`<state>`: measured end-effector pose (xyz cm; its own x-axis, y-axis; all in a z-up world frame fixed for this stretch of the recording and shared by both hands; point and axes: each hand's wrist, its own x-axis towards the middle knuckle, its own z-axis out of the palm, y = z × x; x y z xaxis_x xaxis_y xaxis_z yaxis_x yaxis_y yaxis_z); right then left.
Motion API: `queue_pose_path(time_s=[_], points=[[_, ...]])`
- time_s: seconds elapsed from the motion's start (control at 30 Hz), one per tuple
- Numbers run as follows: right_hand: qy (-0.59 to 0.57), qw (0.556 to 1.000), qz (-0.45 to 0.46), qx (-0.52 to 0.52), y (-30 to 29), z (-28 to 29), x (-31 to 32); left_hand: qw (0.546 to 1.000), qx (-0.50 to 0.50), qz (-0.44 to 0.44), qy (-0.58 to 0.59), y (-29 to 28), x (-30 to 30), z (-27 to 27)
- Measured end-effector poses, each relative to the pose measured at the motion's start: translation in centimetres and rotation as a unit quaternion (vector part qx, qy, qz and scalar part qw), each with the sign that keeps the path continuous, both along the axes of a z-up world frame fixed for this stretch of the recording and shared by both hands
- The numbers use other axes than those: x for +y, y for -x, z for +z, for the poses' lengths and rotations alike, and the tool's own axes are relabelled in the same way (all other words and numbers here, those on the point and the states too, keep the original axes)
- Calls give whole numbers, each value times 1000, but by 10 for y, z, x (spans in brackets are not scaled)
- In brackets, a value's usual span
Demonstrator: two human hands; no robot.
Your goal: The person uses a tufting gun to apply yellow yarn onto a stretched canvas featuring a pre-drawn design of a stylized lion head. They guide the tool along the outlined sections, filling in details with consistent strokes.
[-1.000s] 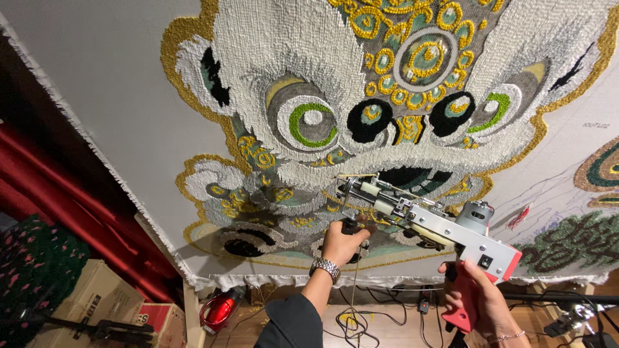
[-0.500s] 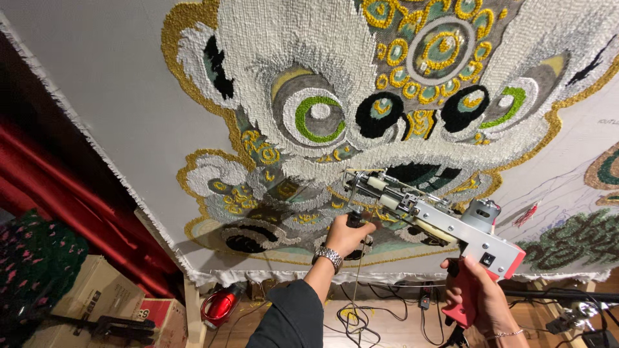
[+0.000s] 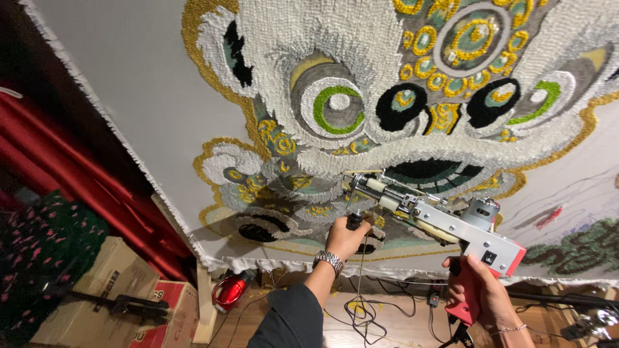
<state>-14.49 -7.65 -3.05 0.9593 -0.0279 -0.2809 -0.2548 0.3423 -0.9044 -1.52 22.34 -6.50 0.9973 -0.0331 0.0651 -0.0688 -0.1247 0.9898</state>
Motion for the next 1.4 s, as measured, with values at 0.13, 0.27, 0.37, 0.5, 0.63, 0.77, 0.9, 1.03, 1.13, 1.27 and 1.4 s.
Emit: queue_pose_path(time_s=[0.13, 0.27, 0.37, 0.5, 0.63, 0.77, 0.9, 1.03, 1.13, 1.27, 1.4], points=[[-32, 996, 78, -23, -17, -21, -4, 999, 18, 18, 29, 14, 9, -4], [-7, 996, 74, 39, -31, -47, -2, 998, 22, 46, 28, 19, 25, -18], [3, 994, 86, 72, -51, -78, 3, 997, 11, 72, -5, 13, 35, -36], [14, 997, 42, 57, -83, -142, 6, 993, -7, 101, -53, 2, 46, -72], [-96, 992, 69, 49, -99, -209, 5, 990, -5, 133, -56, -11, 45, -113], [-60, 998, -31, 13, -98, -235, 15, 990, 11, 126, -67, -18, 43, -147], [-57, 998, -27, -19, -93, -252, 15, 994, -13, 95, -60, -27, 40, -175], [-76, 994, -29, -71, -88, -276, 12, 992, -48, 103, -56, -32, 34, -198], [-62, 994, -78, -47, -79, -287, 16, 994, -60, 82, -48, -22, 35, -206], [-61, 991, -106, -63, -65, -287, 29, 997, -31, 40, -52, -12, 40, -199], [-25, 990, -127, -52, -63, -275, 44, 997, -37, 52, -37, -9, 47, -193]])
